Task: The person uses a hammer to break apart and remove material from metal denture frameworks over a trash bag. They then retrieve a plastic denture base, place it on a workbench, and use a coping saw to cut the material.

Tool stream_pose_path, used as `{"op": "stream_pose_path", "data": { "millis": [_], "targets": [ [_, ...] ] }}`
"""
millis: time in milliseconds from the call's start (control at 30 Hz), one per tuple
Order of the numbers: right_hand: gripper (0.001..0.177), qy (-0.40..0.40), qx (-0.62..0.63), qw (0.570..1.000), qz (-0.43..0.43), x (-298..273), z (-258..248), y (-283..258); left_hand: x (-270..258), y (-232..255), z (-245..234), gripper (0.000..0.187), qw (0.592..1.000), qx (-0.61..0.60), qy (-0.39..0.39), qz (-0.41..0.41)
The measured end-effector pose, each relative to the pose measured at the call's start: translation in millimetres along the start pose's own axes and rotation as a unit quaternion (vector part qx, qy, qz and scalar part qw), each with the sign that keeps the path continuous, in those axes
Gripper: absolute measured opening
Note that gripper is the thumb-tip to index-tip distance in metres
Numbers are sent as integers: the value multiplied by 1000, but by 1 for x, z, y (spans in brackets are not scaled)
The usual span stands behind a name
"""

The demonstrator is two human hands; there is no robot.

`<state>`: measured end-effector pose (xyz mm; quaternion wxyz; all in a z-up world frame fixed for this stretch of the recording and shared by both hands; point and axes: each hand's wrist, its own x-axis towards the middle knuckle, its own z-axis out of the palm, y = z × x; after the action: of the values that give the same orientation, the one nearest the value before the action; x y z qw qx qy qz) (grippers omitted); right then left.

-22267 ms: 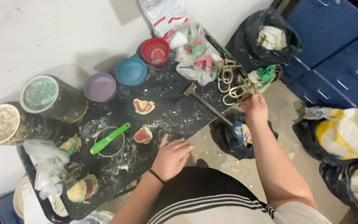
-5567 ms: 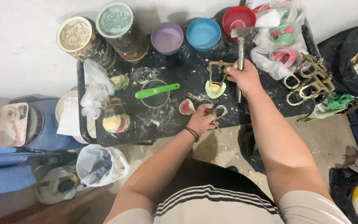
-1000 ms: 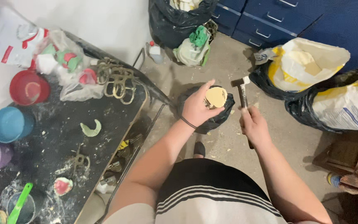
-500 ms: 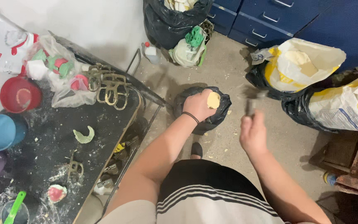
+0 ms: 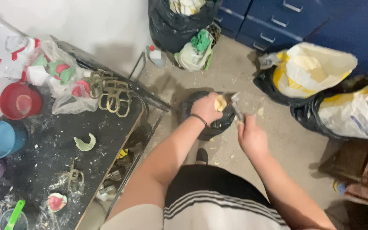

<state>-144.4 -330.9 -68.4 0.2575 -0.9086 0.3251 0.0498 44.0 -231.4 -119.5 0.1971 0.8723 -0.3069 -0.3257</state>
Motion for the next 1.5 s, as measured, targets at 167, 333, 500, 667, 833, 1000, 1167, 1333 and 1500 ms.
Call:
{"op": "stream_pose_path", "data": {
  "millis": [167, 333, 500, 667, 833, 1000, 1167, 1333, 1500],
  "targets": [
    [33, 56, 40, 998, -8, 17, 17, 31, 17, -18, 13, 74, 1000, -4, -12, -1],
    [31, 34, 50, 998, 28, 27, 21, 36, 20, -20, 14, 76, 999, -13, -33, -12],
    [33, 30, 51, 998, 37, 33, 16, 36, 23, -25, 20, 67, 999, -38, -26, -5],
    [35, 55, 87, 994, 25, 18, 8, 22, 19, -24, 21, 64, 999, -34, 2, 21],
    [37, -50, -65, 997, 8, 20, 39, 34, 7, -6, 8, 60, 999, -19, -3, 38],
    [37, 32, 65, 997, 27, 15, 37, 39, 14, -23, 22, 65, 998, -11, 23, 50],
    [35, 34, 76, 996, 30, 10, 35, 38, 11, -20, 17, 62, 997, -34, 35, 58],
    [24, 83, 221, 971, 32, 10, 22, 32, -10, -18, 5, 63, 979, -174, 47, 92],
    [26, 49, 408, 909, 67, 15, 38, 37, -50, -15, -8, 68, 888, -444, 71, 94]
  ]
}}
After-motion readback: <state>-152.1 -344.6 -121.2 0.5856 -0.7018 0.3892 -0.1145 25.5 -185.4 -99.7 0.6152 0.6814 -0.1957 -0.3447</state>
